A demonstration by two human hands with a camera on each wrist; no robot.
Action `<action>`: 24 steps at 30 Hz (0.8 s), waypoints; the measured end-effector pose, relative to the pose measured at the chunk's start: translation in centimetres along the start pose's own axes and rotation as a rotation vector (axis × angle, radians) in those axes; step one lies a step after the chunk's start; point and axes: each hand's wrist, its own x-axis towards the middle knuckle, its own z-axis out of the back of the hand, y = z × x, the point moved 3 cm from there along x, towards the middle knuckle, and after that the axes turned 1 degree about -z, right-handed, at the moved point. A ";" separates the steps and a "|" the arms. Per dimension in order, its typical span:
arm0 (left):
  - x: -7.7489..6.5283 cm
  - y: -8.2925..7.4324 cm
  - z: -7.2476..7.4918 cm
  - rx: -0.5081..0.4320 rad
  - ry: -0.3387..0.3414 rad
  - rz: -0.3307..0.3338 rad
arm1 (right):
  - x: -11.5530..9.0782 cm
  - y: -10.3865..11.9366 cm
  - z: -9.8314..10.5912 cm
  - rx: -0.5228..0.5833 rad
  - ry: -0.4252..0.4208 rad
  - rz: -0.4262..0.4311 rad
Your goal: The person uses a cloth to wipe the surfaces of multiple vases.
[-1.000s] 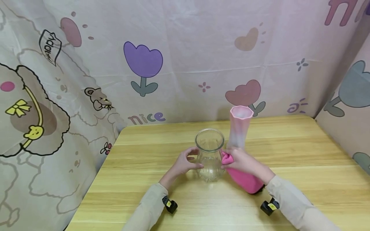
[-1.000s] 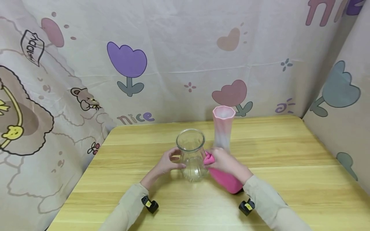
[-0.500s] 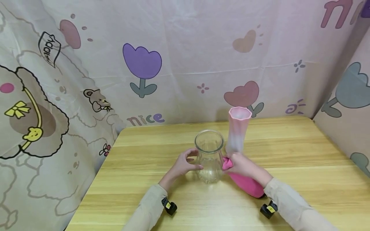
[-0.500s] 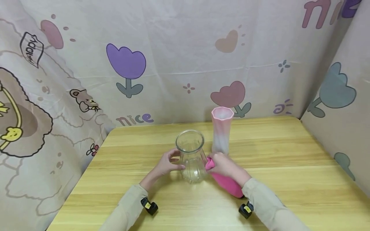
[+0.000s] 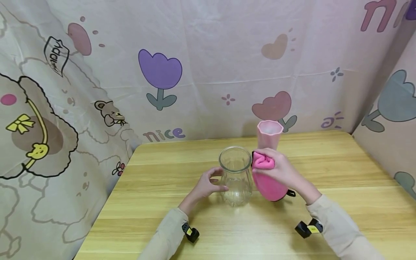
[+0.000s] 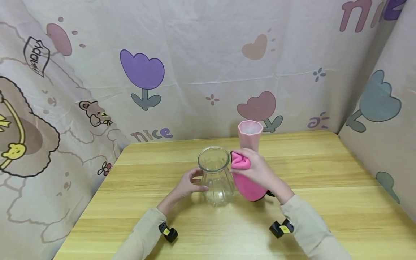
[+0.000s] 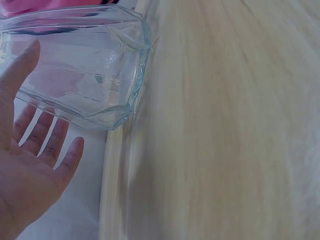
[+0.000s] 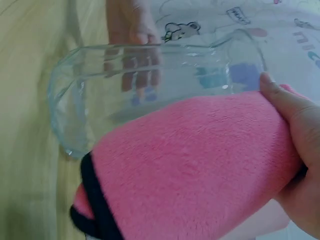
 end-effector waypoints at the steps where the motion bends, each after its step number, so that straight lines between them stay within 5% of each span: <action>1: 0.0 0.0 0.0 -0.001 0.001 -0.001 | 0.1 0.2 0.1 0.001 -0.024 0.015; 8: 0.1 -0.1 -0.1 0.002 0.002 0.006 | 0.2 0.1 -0.9 0.028 -0.096 0.017; 20: 0.0 -0.2 0.0 -0.007 -0.004 0.015 | -1.5 -2.0 -3.9 -0.092 0.106 0.024; 24: 0.0 -0.2 0.0 0.001 0.003 0.012 | -1.3 -1.8 -3.3 -0.100 0.085 0.040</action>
